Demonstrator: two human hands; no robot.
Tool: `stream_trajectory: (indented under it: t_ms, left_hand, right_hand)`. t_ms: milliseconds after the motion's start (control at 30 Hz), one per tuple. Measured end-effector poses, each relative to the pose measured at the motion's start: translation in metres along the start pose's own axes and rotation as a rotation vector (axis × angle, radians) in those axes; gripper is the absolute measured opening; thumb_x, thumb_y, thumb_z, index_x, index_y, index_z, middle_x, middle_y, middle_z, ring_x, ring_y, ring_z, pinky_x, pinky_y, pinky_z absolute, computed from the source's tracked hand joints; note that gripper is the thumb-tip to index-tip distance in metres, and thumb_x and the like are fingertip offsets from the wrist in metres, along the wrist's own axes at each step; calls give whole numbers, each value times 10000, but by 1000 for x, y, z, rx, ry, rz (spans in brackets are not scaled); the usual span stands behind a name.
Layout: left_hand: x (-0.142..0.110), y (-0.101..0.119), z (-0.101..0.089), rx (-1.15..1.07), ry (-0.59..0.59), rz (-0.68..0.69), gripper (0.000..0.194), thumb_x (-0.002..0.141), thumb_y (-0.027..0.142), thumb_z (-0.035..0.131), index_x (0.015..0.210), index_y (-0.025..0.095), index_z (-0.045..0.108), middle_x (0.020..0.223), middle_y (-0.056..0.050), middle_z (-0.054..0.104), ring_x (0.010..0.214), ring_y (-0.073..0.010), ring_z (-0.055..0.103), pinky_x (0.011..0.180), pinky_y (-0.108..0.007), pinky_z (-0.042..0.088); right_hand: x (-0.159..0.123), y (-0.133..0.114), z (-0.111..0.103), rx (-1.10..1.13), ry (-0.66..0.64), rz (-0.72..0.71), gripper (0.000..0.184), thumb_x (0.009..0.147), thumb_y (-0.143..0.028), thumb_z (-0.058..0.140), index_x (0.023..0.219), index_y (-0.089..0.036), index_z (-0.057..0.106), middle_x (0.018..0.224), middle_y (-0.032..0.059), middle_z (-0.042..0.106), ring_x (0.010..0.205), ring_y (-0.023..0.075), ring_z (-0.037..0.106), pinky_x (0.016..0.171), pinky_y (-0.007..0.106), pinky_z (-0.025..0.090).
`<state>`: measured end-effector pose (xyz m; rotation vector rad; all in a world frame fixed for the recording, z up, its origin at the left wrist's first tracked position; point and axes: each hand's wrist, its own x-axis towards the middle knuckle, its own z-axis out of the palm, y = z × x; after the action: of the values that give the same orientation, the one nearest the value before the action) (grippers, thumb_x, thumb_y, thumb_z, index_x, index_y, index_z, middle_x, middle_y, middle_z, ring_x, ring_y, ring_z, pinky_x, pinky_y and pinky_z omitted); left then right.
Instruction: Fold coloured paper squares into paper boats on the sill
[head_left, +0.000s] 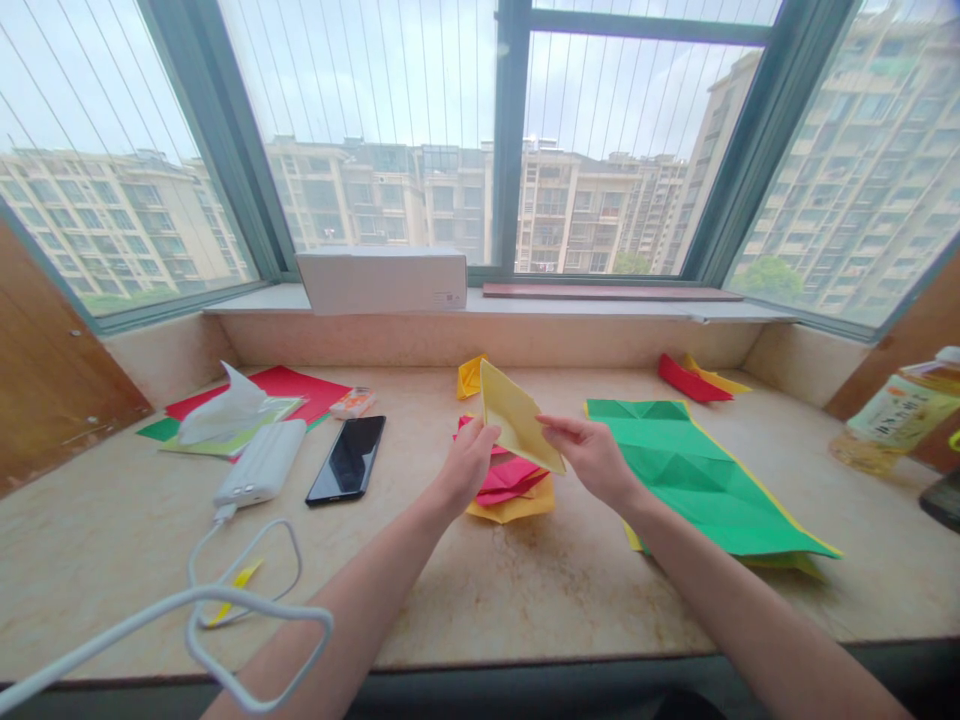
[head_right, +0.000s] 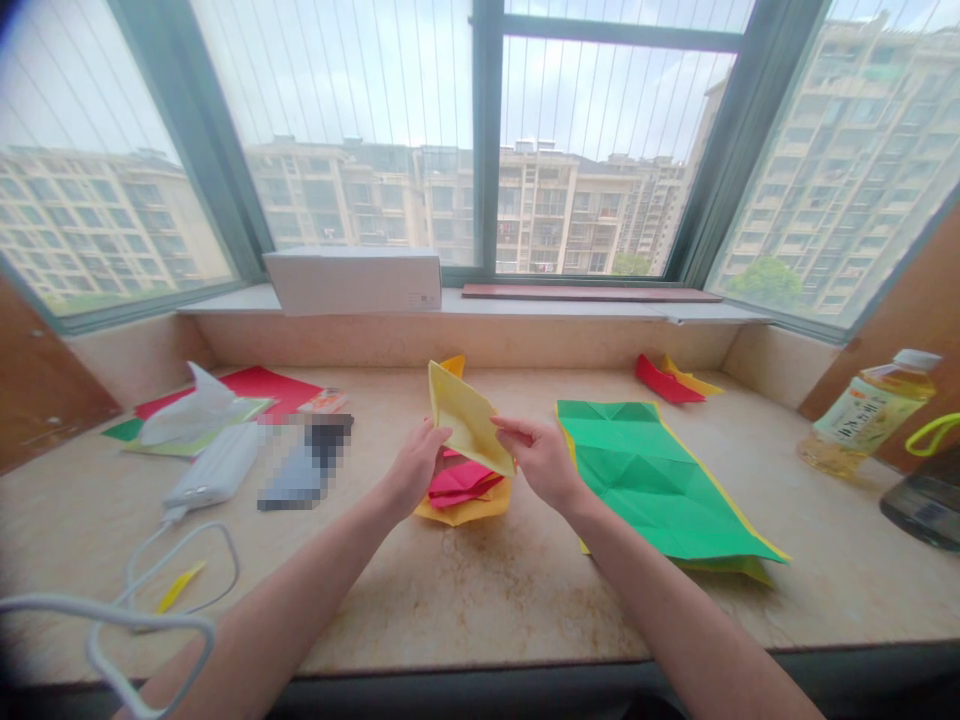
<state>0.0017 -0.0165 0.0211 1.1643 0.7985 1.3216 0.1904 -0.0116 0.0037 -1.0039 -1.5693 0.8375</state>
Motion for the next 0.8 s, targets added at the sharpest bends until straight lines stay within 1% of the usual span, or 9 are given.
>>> stream_trajectory:
  t_ms: [100, 167, 267, 333, 400, 500, 600, 800]
  left_hand:
    - [4, 1, -3, 96, -10, 68, 260, 865, 365, 538, 1015, 175, 630, 970, -61, 697, 995, -209, 655, 948, -388, 526]
    - [6, 2, -4, 151, 11, 123, 284, 889, 396, 524, 1056, 182, 605, 985, -55, 686, 978, -193, 651, 919, -359, 531]
    - [6, 5, -3, 172, 23, 133, 302, 884, 438, 554, 1055, 189, 575, 979, -48, 674, 916, -177, 653, 845, -319, 544]
    - [5, 7, -2, 158, 18, 120, 315, 867, 461, 585, 1029, 191, 571, 931, -43, 670, 868, -170, 653, 811, -300, 544]
    - [3, 10, 0, 156, 17, 129, 324, 852, 471, 607, 1011, 191, 570, 882, -36, 664, 839, -168, 651, 798, -290, 538]
    - [0, 13, 3, 174, 14, 141, 320, 851, 463, 609, 1016, 192, 569, 860, -26, 657, 815, -165, 650, 791, -290, 534]
    - [-2, 14, 4, 203, 9, 149, 288, 855, 440, 603, 999, 192, 583, 876, -29, 662, 823, -164, 651, 795, -285, 532]
    - [-2, 11, 5, 205, -43, 138, 280, 868, 417, 596, 1024, 185, 589, 993, -56, 682, 894, -178, 670, 816, -295, 534]
  right_hand:
    - [-2, -1, -4, -192, -115, -67, 387, 858, -381, 642, 1211, -233, 698, 1051, 66, 761, 915, 229, 706, 820, 370, 567]
    - [-4, 0, -5, -344, -146, -111, 387, 852, -376, 658, 1219, -256, 693, 1000, 54, 757, 838, 201, 690, 765, 337, 555]
    - [-6, 3, -4, -442, -171, -127, 347, 869, -355, 645, 1197, -256, 701, 900, 34, 736, 728, 163, 656, 684, 293, 528]
    - [-6, 4, -4, -482, -161, -132, 307, 875, -325, 638, 1164, -253, 711, 853, 19, 715, 685, 150, 633, 661, 284, 511]
    - [-7, 4, -4, -537, -119, -149, 264, 877, -302, 634, 1121, -258, 724, 819, 11, 691, 661, 145, 614, 647, 281, 494]
    - [-6, 4, -4, -599, -64, -175, 221, 880, -280, 623, 1067, -258, 738, 796, 12, 673, 661, 147, 610, 626, 272, 474]
    - [-6, 4, -3, -626, -59, -175, 199, 873, -257, 621, 1033, -246, 740, 807, 16, 681, 668, 151, 618, 623, 269, 469]
    - [-8, 3, -2, -725, -83, -145, 119, 862, -234, 634, 927, -235, 734, 866, 30, 688, 680, 159, 625, 653, 281, 472]
